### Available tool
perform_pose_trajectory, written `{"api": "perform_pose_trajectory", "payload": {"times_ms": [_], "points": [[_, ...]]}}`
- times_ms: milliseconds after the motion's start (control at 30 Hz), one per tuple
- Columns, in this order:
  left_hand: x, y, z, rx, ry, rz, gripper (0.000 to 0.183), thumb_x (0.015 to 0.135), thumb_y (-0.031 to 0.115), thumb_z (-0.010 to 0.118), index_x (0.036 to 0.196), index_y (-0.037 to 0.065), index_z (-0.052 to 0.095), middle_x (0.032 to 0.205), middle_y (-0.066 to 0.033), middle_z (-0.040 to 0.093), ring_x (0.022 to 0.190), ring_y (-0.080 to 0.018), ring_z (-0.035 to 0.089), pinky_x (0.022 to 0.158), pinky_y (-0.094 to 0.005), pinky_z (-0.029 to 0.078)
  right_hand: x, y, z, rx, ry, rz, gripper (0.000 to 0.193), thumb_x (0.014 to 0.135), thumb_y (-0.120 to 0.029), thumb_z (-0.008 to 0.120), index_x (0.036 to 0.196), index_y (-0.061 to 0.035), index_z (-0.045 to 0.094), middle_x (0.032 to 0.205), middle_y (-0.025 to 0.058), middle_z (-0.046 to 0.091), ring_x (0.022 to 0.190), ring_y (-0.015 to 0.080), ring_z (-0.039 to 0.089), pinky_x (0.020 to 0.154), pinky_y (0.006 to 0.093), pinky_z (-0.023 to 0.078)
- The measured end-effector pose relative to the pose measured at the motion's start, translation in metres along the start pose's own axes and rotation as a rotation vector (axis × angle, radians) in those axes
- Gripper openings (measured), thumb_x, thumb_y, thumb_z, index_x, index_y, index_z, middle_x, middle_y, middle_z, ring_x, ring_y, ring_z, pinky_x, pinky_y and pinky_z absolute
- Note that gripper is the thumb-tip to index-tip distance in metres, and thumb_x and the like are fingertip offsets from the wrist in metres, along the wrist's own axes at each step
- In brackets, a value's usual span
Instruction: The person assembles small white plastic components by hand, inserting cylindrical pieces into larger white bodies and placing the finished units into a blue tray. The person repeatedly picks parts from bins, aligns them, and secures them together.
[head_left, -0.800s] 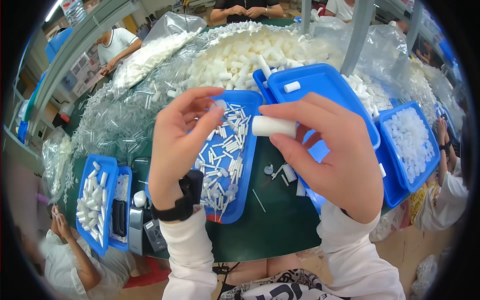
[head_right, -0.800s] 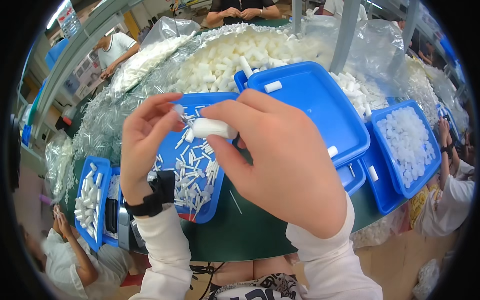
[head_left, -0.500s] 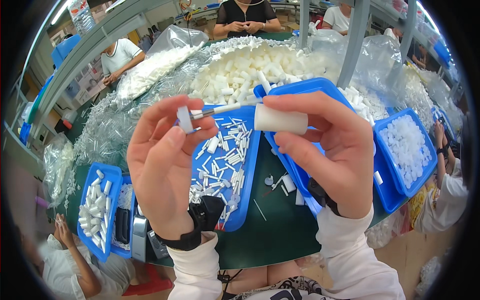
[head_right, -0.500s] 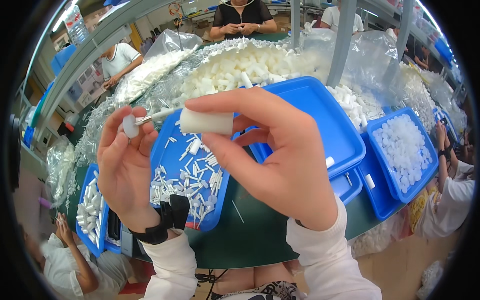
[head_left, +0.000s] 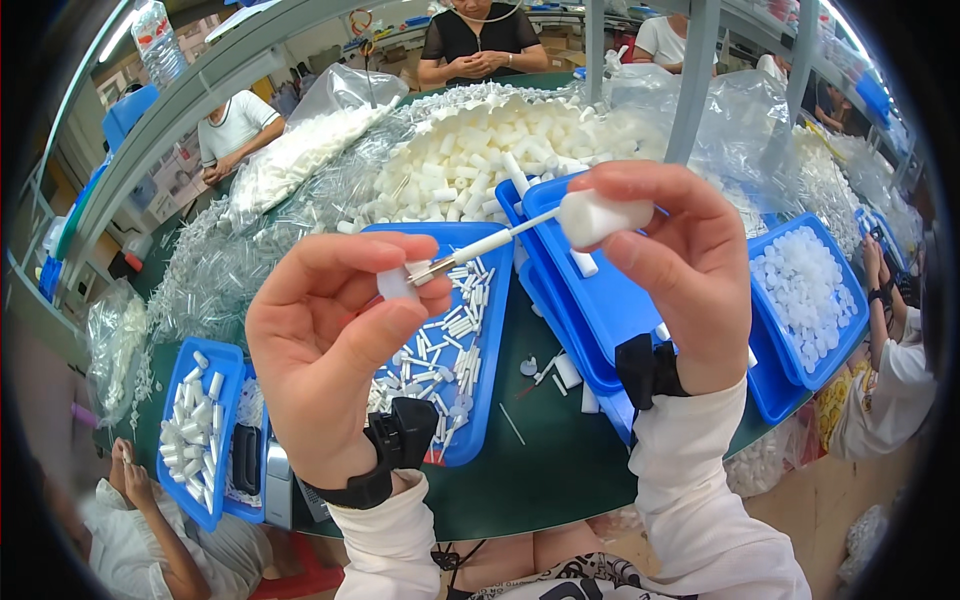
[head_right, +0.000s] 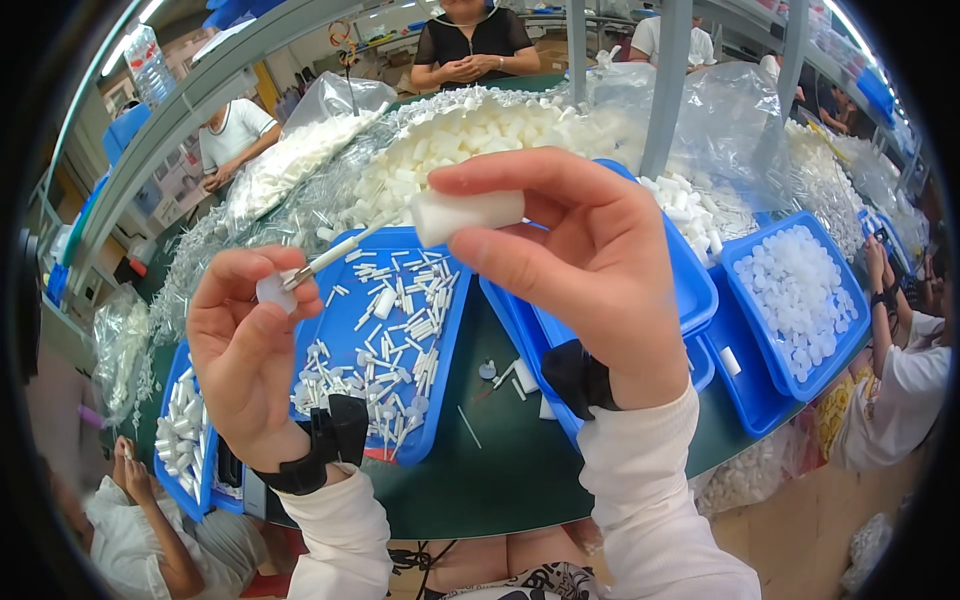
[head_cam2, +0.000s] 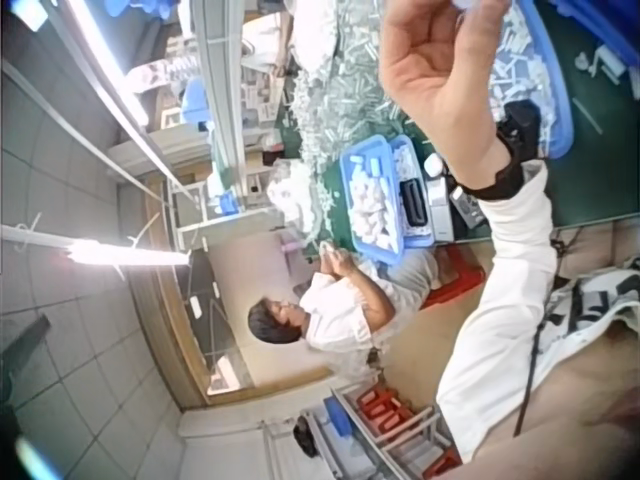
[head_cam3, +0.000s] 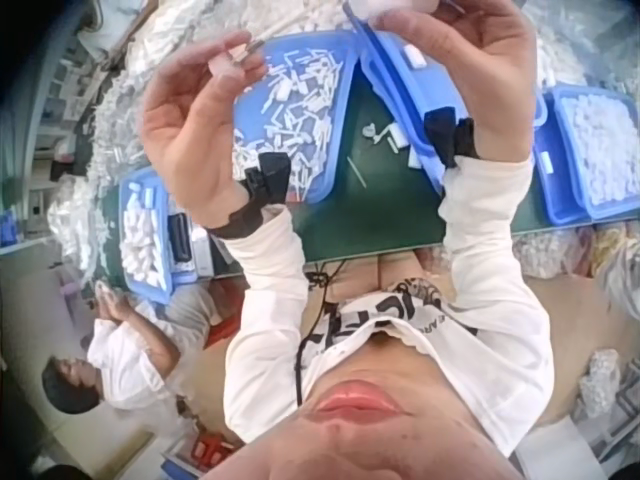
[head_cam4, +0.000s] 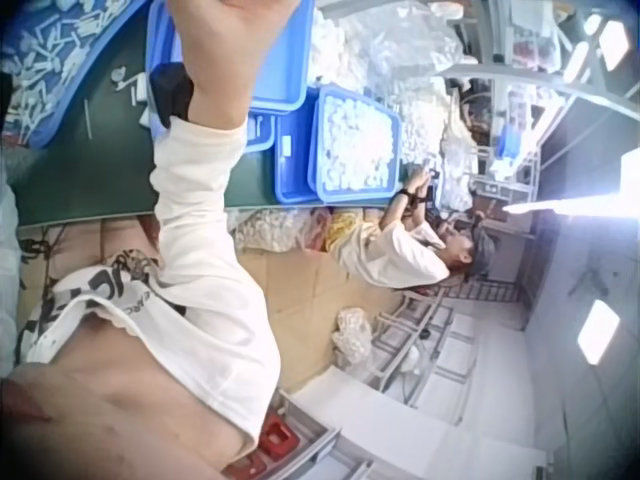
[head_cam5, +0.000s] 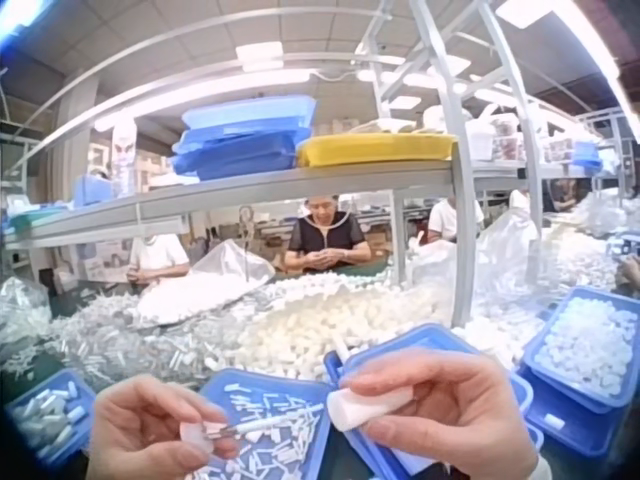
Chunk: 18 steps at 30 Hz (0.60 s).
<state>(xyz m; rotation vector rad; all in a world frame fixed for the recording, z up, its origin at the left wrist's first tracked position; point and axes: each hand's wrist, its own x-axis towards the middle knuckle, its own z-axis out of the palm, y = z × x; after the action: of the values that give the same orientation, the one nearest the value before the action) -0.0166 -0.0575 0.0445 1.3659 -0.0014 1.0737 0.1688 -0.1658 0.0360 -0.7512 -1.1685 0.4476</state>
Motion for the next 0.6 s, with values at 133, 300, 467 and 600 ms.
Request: {"api": "perform_pose_trajectory", "payload": {"times_ms": [133,300,467,600], "points": [[0.005,-0.004,0.006,0.067,-0.029,0.039,0.026,0.066,-0.015,0.062,0.091,-0.009,0.056,0.095,-0.0224,0.059,0.088,-0.0244,0.062,0.078,-0.0337,0.053,0.001,0.003,-0.004,-0.013,-0.06,-0.041,0.03,0.073,0.001,0.063,0.103,0.0044,0.056,0.102,0.0167,0.058,0.091,0.0205,0.059,0.078,0.0294,0.049],[0.003,-0.006,0.002,0.213,-0.102,0.077,0.025,0.061,-0.018,0.064,0.085,-0.01,0.058,0.092,-0.0222,0.06,0.09,-0.0265,0.061,0.078,-0.0346,0.053,0.001,0.002,-0.007,-0.03,-0.046,0.01,0.028,0.076,-0.003,0.061,0.102,0.0057,0.056,0.093,0.0163,0.061,0.075,0.0167,0.061,0.066,0.0263,0.05],[-0.002,-0.002,-0.001,0.276,-0.151,0.118,0.027,0.059,-0.019,0.064,0.083,-0.01,0.058,0.091,-0.022,0.061,0.09,-0.0278,0.061,0.078,-0.0343,0.053,0.0,-0.001,-0.01,0.013,-0.085,0.07,0.027,0.084,-0.016,0.055,0.097,0.0075,0.056,0.075,0.0155,0.062,0.048,0.0115,0.055,0.043,0.0218,0.045],[-0.006,0.0,0.0,0.276,-0.103,0.108,0.025,0.062,-0.015,0.064,0.085,-0.007,0.057,0.092,-0.0211,0.061,0.086,-0.0249,0.061,0.075,-0.0325,0.052,0.001,-0.003,-0.003,-0.018,-0.037,0.163,0.029,0.086,-0.021,0.055,0.095,0.0065,0.057,0.072,0.0158,0.061,0.046,0.0106,0.055,0.042,0.0207,0.045]]}}
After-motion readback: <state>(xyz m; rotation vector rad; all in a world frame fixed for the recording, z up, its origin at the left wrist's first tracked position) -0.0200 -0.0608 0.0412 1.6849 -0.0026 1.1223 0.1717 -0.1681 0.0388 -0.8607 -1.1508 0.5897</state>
